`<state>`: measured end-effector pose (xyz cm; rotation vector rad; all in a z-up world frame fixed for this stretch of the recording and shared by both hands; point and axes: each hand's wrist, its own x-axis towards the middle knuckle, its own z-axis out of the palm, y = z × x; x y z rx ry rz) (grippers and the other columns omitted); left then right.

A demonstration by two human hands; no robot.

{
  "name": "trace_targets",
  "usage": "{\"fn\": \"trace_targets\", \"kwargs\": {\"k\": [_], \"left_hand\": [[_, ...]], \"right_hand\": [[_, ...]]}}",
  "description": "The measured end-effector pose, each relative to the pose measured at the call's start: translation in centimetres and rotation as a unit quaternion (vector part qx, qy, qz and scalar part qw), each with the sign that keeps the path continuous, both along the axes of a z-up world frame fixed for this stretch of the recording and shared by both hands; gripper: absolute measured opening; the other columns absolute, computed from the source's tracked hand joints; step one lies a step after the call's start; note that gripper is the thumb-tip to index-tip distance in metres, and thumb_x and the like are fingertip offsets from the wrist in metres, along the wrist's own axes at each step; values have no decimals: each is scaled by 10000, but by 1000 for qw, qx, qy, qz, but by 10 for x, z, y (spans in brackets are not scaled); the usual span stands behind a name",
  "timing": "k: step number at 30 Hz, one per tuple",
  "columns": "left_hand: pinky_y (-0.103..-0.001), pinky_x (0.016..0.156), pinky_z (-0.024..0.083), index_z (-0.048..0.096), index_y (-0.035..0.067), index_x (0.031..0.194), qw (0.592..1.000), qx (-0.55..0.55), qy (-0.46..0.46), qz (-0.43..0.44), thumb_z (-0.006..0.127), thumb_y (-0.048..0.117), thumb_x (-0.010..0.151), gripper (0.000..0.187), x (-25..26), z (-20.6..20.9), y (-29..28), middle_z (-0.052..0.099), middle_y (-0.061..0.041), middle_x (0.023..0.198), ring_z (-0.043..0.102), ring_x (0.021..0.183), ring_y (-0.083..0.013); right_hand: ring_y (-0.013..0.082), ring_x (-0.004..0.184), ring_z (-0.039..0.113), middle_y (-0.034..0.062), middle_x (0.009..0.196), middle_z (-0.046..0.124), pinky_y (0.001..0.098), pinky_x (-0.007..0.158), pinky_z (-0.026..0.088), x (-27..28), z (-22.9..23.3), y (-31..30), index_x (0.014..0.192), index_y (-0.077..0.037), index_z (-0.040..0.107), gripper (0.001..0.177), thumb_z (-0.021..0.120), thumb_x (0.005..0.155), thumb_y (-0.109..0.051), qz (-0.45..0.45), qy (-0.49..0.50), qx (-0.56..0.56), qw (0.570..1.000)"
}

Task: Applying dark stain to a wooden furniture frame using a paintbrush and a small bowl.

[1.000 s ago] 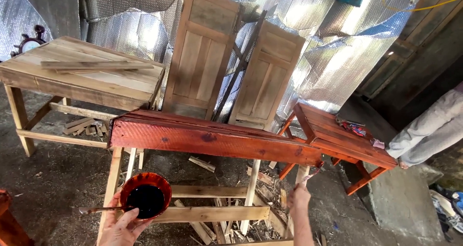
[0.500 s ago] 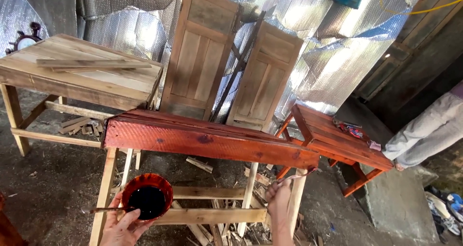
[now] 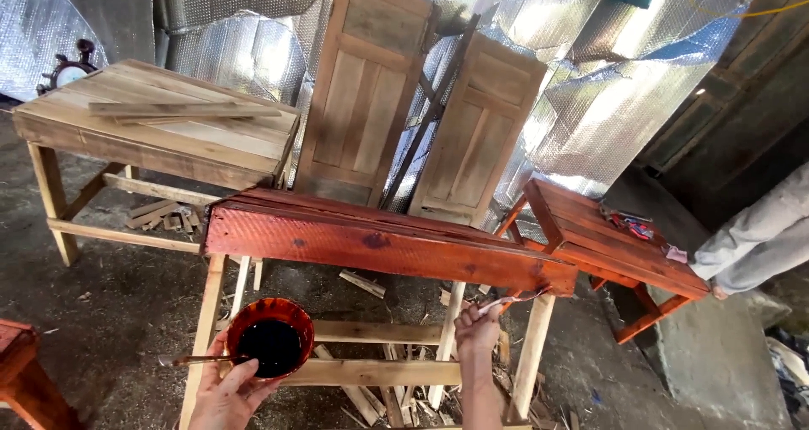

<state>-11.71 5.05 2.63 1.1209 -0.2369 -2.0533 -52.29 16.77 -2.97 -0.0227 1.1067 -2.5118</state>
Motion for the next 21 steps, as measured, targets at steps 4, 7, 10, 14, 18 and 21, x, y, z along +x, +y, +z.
{"fn": "trace_targets", "kwargs": {"k": [4, 7, 10, 14, 18, 21], "left_hand": [[-618, 1074, 450, 441, 358, 1455, 1000, -6, 2, 9, 486, -92, 952, 676, -3, -11, -3, 465, -38, 1566, 488, 1361, -392], [-590, 1027, 480, 462, 351, 1433, 1000, -23, 6, 12, 504, -107, 926, 685, -2, -2, -2, 481, -19, 1577, 520, 1333, -388], [-623, 1075, 440, 391, 316, 1509, 1000, -4, 10, 6, 487, -116, 925, 732, 3, 13, 5, 458, -90, 1536, 492, 1334, -392], [-613, 1098, 439, 422, 347, 1477, 1000, 17, 24, -1, 492, -99, 937, 704, 5, 15, -2, 452, -77, 1559, 489, 1363, -389], [-623, 1096, 433, 397, 347, 1501, 999, 14, 32, -3, 482, -109, 939, 729, 11, 21, 1, 442, -75, 1570, 488, 1342, -392], [-599, 1081, 446, 434, 345, 1456, 999, 7, 46, -10, 503, -92, 931, 687, 8, 12, 2, 482, -75, 1555, 532, 1284, -427]], "right_hand": [[77, 444, 232, -60, 525, 329, 226, 414, 206, 38, -1, -14, 739, -213, 400, 399, 318, 1109, -336, 38, 35, -13, 999], [52, 461, 320, -70, 573, 433, 212, 408, 254, 69, -14, -25, 818, -182, 542, 363, 393, 1094, -364, 113, 80, 60, 989], [69, 448, 267, -52, 547, 402, 226, 404, 206, 89, -8, -9, 790, -141, 545, 468, 404, 1054, -501, 162, 129, 108, 972], [102, 515, 374, 52, 721, 548, 239, 438, 276, 81, 45, 14, 1096, -42, 601, 223, 454, 1035, -198, -32, 195, 371, 907], [120, 604, 481, 60, 836, 672, 244, 555, 429, 98, 82, 14, 1037, -95, 674, 308, 437, 1070, -289, -49, 271, 593, 757], [78, 547, 440, -33, 659, 562, 206, 498, 335, 124, 81, -11, 915, -156, 672, 298, 424, 1036, -270, 30, 375, 617, 691]]}}
